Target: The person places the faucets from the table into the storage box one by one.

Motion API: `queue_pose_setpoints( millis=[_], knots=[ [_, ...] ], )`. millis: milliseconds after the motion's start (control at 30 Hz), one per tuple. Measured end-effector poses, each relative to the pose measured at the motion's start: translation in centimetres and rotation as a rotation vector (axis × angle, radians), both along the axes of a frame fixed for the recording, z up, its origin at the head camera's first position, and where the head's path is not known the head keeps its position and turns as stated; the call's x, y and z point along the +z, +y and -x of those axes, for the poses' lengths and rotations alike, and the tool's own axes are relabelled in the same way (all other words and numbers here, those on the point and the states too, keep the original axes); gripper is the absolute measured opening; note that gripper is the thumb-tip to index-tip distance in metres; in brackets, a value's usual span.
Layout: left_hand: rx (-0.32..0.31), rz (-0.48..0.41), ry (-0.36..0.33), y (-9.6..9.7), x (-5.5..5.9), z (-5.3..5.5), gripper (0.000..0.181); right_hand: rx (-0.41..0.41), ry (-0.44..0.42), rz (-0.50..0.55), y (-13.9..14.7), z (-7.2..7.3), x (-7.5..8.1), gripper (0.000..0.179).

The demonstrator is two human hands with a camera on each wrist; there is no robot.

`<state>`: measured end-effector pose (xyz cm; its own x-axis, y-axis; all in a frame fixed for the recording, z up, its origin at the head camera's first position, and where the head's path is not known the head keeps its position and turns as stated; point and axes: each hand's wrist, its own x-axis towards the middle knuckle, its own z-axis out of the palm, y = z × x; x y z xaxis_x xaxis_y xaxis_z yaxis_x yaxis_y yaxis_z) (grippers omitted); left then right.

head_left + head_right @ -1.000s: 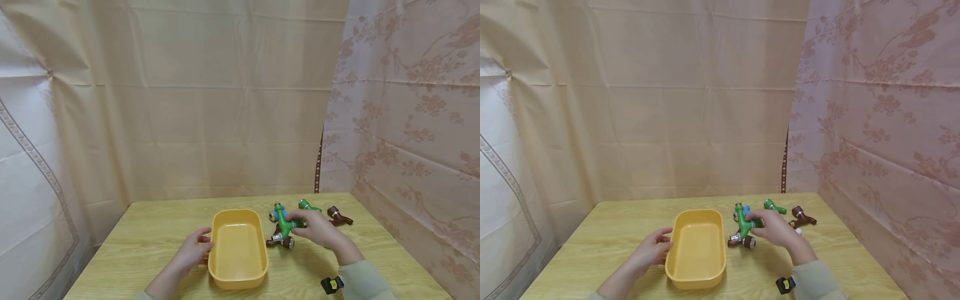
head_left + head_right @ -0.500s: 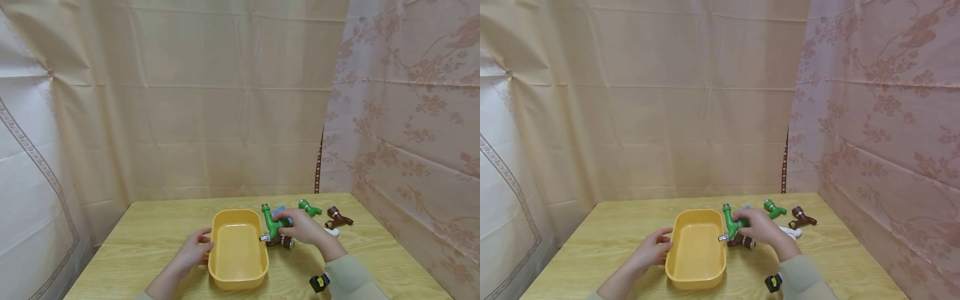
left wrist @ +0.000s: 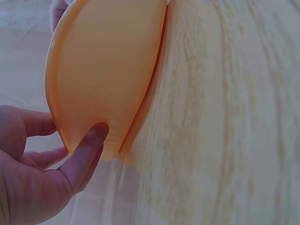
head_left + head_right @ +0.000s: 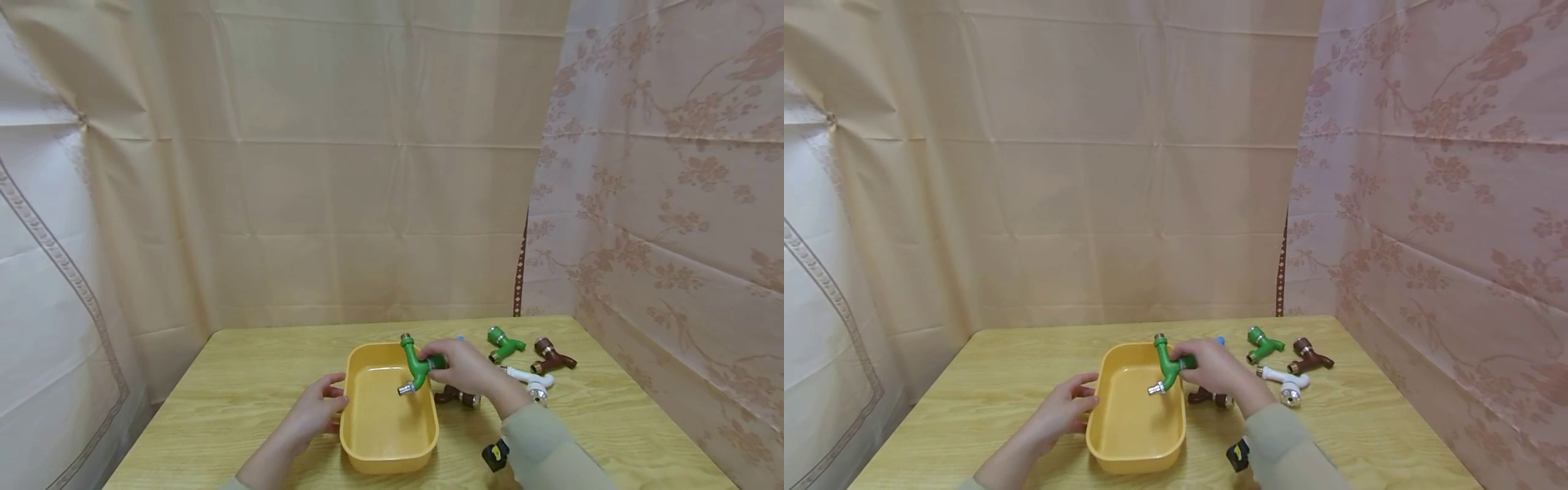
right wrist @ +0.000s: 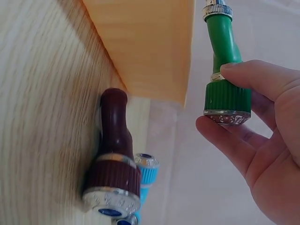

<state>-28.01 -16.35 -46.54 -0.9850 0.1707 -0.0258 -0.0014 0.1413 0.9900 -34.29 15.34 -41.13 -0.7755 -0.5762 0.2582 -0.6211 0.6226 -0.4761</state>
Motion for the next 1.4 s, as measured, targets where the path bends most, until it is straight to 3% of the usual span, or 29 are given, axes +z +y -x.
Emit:
queue_pose_setpoints(
  millis=[500, 1000, 1400],
  knots=[
    [0.007, 0.019, -0.009, -0.1, -0.1, 0.1, 0.056, 0.036, 0.032, -0.056, -3.4, 2.0, -0.2, 0.021],
    [0.004, 0.007, -0.013, 0.0, 0.0, 0.0, 0.057, 0.069, 0.006, -0.146, -5.9, 2.6, -0.5, 0.022],
    [0.0, 0.004, -0.006, -0.1, 0.0, 0.0, 0.056, 0.066, -0.004, -0.156, -6.4, 2.6, -1.0, 0.021]
  ],
)
